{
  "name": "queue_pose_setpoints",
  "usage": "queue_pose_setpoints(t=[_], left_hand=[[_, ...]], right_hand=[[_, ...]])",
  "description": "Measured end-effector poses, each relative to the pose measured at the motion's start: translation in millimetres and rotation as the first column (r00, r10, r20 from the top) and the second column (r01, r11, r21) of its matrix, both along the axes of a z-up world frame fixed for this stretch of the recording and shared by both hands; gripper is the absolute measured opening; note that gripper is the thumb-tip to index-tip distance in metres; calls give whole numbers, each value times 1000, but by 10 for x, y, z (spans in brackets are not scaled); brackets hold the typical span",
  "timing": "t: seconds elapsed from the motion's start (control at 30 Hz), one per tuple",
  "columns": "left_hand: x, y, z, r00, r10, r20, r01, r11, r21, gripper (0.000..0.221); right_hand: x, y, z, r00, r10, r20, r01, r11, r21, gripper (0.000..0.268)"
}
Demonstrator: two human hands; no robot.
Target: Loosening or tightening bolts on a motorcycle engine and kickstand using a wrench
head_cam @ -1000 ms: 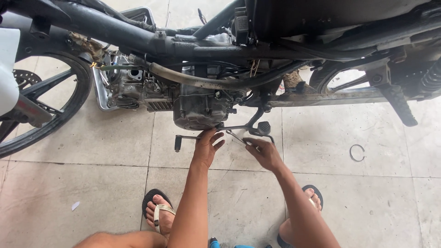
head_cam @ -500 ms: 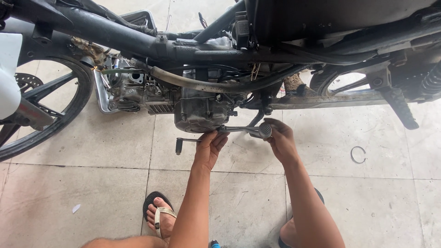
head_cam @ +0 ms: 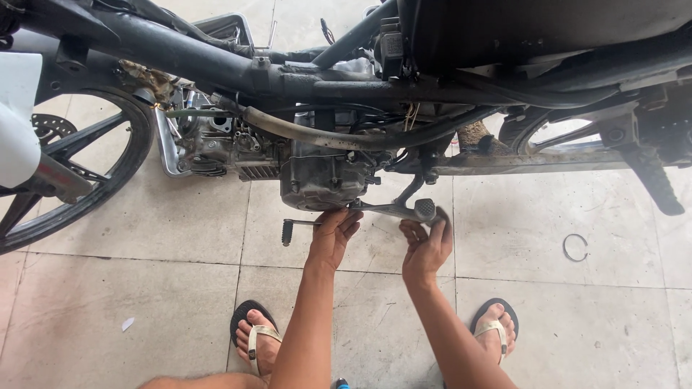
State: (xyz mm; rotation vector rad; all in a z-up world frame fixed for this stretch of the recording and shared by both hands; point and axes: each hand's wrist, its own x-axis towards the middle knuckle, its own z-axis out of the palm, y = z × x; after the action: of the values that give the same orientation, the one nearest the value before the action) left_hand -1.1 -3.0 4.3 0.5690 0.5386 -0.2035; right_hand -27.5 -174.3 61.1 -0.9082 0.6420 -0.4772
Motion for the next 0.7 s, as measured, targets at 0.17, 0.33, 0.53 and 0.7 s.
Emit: queue_pose_setpoints(t=[0.17,0.33,0.53,0.7], left_hand=[[-38,-9,-20,1000,0,2,0,1000,16,11],[-27,-12,-70,1000,2,-4,-2,997,75,10],[-43,5,-15,1000,-21,-8,22,994,106,10],[-27,7,-30,999,-16,-31,20,993,120,13]], right_hand=[[111,-25,-136,998,64,-1,-64,991,-116,33],[245,-77,-324,995,102,10,-96,958,-271,29],[494,-198,-81,956,292,20,-248,847,-470,31],[756,-205,-23,925,372,79,-296,834,-465,26]])
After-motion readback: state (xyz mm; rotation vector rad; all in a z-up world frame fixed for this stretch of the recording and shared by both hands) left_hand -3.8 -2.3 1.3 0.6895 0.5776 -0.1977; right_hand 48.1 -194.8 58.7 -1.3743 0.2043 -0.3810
